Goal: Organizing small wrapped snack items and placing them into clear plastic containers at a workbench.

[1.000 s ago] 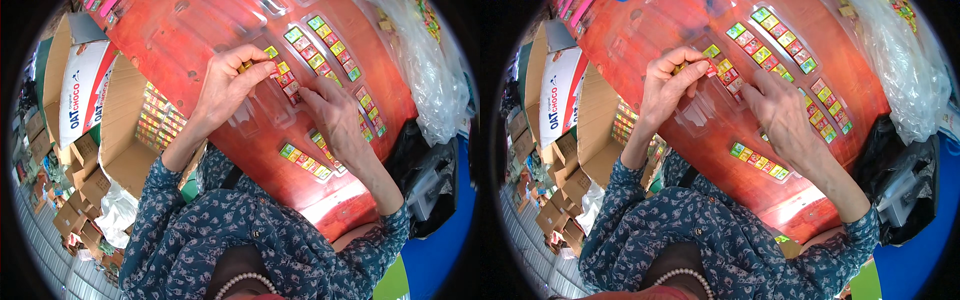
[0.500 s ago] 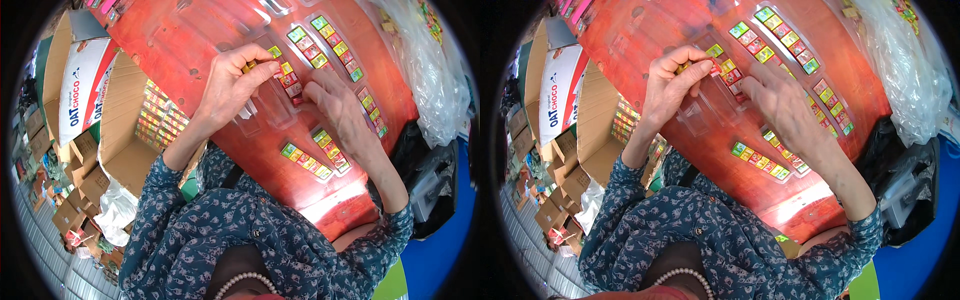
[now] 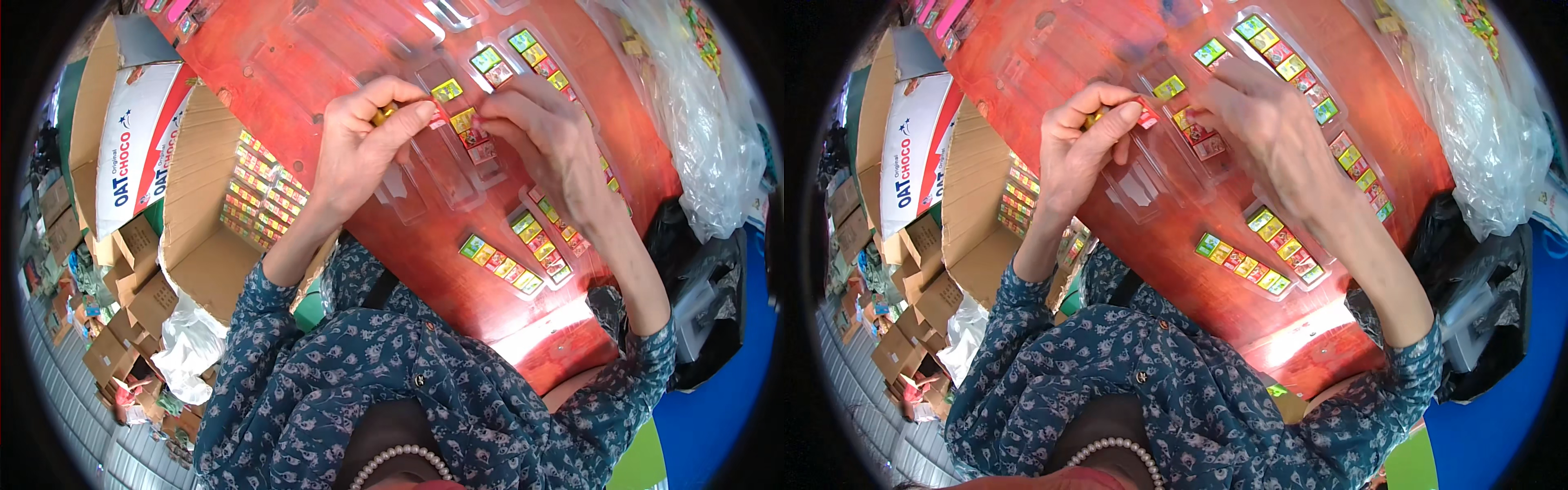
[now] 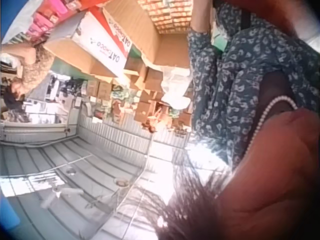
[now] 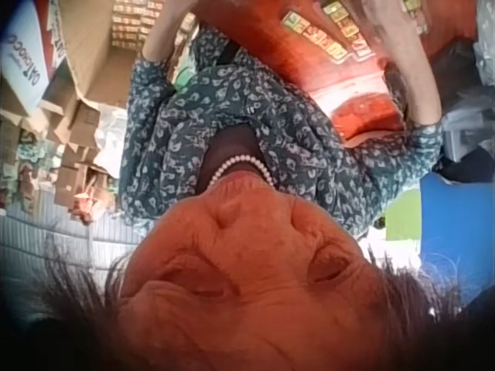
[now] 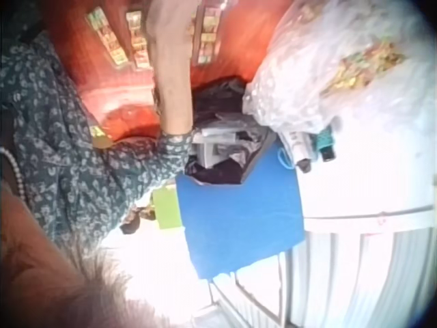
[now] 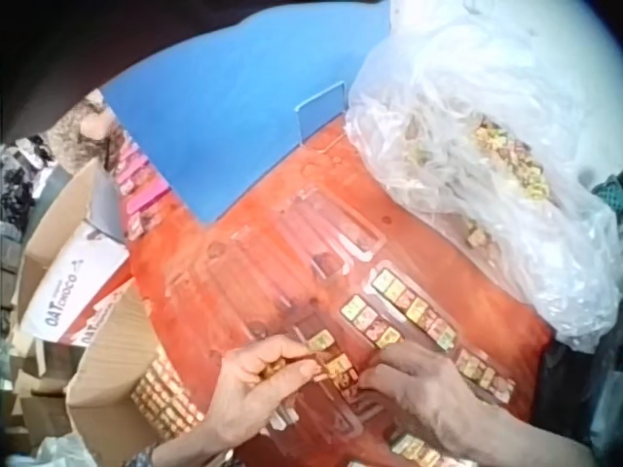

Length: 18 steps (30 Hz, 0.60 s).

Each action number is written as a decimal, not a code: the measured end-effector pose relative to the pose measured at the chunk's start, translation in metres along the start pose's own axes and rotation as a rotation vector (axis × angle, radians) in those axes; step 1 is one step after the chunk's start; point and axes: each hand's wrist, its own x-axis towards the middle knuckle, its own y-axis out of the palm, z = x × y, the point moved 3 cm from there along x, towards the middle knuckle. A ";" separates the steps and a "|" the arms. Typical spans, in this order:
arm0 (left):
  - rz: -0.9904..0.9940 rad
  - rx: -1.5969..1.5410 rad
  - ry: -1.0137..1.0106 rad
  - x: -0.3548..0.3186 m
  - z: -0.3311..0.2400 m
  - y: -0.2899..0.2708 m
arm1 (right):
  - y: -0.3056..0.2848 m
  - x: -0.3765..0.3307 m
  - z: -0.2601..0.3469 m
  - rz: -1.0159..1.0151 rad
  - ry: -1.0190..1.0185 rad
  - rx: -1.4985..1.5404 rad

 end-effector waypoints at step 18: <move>-0.072 -0.078 -0.090 0.004 -0.001 -0.009 | 0.022 0.028 -0.014 -0.120 -0.149 -0.048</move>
